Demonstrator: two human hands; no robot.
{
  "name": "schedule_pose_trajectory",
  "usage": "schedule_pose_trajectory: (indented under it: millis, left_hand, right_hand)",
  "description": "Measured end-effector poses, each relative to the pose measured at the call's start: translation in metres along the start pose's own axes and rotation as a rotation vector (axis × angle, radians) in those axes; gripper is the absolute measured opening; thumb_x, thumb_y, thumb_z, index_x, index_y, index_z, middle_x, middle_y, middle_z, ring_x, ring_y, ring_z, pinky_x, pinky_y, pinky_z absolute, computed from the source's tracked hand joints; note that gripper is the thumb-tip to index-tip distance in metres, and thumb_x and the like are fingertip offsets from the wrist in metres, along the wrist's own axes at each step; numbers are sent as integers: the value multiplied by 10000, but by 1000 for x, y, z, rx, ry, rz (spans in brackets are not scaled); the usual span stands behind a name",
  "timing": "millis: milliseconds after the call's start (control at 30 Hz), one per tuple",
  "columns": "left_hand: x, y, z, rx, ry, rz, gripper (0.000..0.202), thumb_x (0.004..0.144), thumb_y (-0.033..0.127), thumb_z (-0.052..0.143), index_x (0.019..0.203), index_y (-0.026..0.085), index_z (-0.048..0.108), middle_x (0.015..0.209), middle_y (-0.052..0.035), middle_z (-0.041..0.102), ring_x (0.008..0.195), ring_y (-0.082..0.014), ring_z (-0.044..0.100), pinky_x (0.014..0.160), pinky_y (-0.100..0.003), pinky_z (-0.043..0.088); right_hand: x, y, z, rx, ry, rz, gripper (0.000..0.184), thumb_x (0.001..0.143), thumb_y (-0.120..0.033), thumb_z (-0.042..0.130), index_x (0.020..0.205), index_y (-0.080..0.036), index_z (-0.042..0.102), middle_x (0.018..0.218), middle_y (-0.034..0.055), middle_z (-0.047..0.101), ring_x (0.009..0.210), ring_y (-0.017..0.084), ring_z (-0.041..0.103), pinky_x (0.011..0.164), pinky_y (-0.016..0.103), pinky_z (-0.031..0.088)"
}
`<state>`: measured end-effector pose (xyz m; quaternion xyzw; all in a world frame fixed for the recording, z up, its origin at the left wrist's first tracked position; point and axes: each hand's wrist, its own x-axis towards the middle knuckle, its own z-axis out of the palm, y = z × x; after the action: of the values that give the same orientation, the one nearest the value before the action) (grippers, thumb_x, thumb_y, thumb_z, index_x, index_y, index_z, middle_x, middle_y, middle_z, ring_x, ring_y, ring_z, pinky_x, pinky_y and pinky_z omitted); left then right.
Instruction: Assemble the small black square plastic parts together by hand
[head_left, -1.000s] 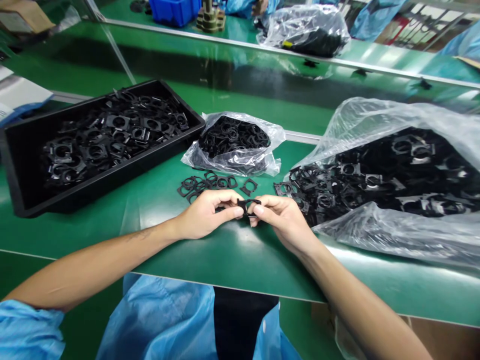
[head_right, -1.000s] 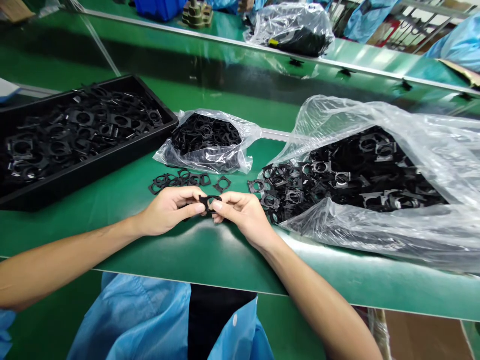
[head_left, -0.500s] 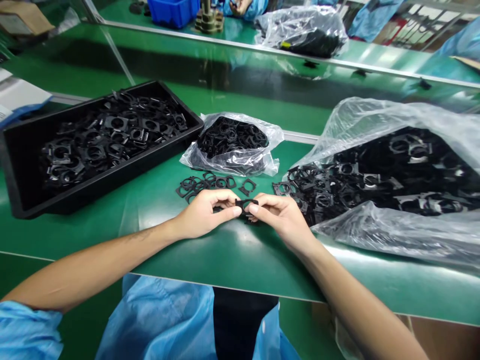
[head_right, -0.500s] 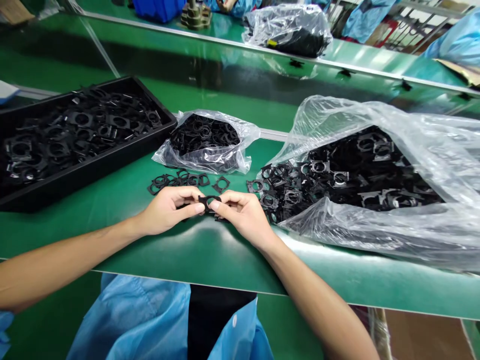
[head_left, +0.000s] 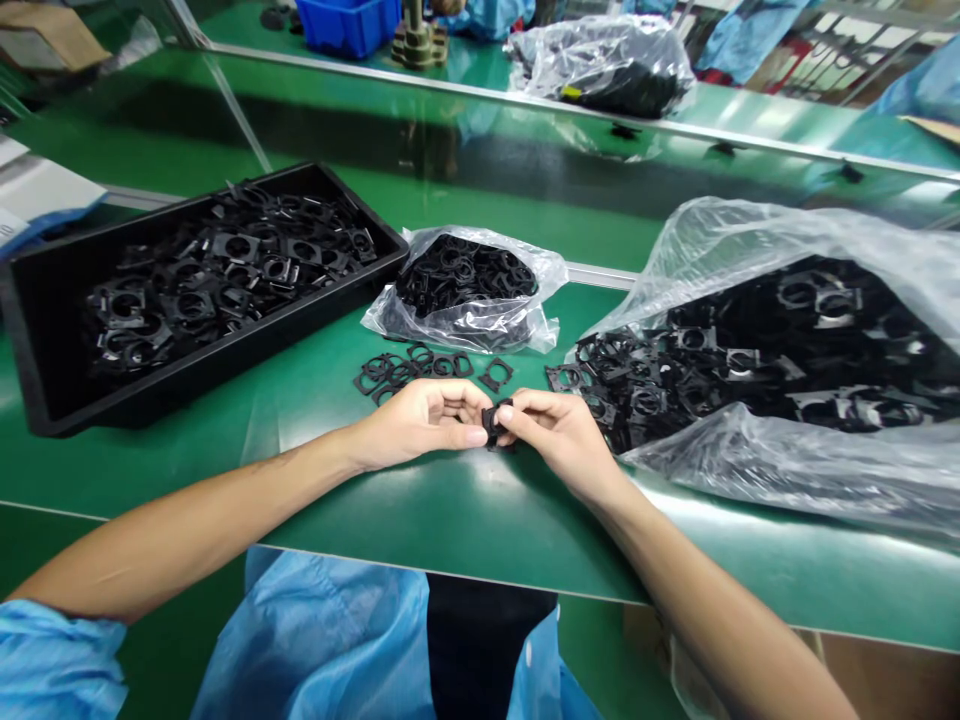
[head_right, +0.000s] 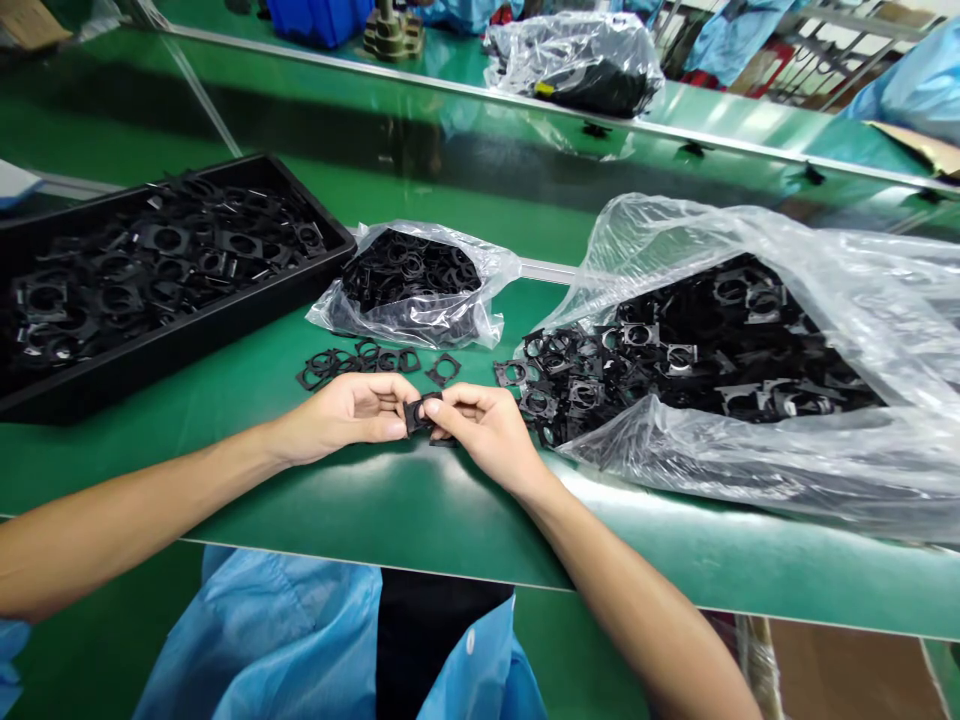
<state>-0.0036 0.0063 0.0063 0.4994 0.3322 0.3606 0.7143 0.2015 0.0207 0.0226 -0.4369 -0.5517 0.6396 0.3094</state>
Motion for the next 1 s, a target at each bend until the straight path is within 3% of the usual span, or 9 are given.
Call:
schedule_pose_trajectory:
  millis: [300,500,633,767,1000]
  left_hand:
    - [-2,2,0,79,-4,32,384,808,478,801,903,124,690,789,-19,615,725,-122,545,694,-244,446]
    - [-1,-1,4,81,77,55,320,797,405,814,868,132,661,762,2,607,686,-101,547,672,-224,470]
    - [0,-3,4,63,133,60,276,810,358,798,857,140,634,736,6,635,635,-102,603,637,-224,495]
    - [1,-5,4,31,181,76,283,806,350,798,864,150,607,840,-27,697,719,-138,683,739,-277,557]
    - [2,-5,3,101,234,144,293,774,340,820,945,153,674,855,-20,685,756,-120,631,724,-231,530]
  right_hand:
    - [-4,-4,1,-31,-56,-41,449,778,-574,803,630,-173,665,637,3,640,618,135,598,652,272,501]
    - [-7,-4,0,-315,18,-195,438,895,-500,715,611,-181,620,651,6,594,632,132,538,600,261,424]
    - [-8,-4,3,-236,-17,-197,386,830,-535,777,703,-185,672,745,16,615,664,138,576,625,267,478]
    - [-8,-3,4,-153,-7,-197,384,745,-549,845,846,-202,718,871,37,643,716,154,627,675,288,551]
    - [-8,-3,2,-232,-18,-187,350,826,-518,783,758,-194,669,819,34,620,707,156,613,652,281,537]
